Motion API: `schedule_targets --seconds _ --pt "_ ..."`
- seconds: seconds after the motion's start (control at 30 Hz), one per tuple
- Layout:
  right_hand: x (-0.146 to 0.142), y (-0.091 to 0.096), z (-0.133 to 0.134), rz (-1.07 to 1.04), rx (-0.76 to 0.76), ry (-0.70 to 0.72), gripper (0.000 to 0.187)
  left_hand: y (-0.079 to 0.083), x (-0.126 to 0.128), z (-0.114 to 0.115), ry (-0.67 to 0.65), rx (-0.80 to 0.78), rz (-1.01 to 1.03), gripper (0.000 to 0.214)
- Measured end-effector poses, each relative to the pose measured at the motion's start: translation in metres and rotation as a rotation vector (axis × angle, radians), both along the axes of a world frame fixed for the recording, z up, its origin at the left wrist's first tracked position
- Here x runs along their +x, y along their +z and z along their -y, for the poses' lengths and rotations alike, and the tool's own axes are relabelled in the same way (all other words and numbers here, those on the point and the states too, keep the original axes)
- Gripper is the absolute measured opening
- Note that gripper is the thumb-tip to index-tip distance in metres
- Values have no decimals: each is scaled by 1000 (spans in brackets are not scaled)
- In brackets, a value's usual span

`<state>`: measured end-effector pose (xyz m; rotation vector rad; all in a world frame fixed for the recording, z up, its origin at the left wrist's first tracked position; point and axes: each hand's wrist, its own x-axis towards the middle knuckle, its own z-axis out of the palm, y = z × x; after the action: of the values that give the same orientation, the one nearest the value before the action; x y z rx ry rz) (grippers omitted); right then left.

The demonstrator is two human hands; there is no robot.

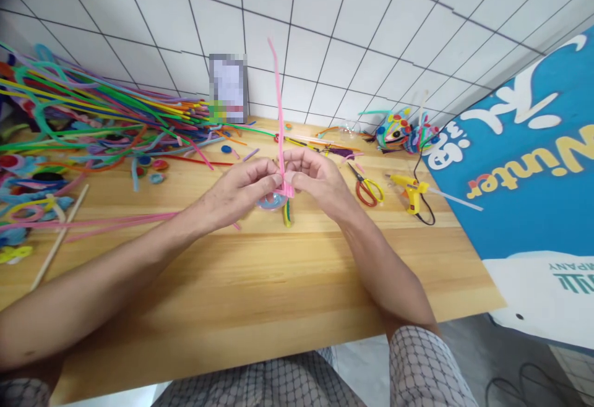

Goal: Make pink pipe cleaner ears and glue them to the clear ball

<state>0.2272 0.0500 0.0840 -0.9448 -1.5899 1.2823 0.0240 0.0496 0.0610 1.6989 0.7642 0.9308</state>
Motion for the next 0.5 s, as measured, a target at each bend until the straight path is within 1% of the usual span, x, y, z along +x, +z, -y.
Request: schedule_targets --seconds 0.07,0.17,0.37,0.5 --pt "0 1 0 6 14 -7 19 -1 0 -1 10 22 -13 18" --pt "1 1 0 35 41 -23 16 -3 0 -2 12 12 -2 17" --pt "1 -2 -1 49 81 -11 19 -3 1 -1 34 -17 54 16" --pt "0 -3 -1 31 75 -18 24 -1 3 2 53 -35 71 15"
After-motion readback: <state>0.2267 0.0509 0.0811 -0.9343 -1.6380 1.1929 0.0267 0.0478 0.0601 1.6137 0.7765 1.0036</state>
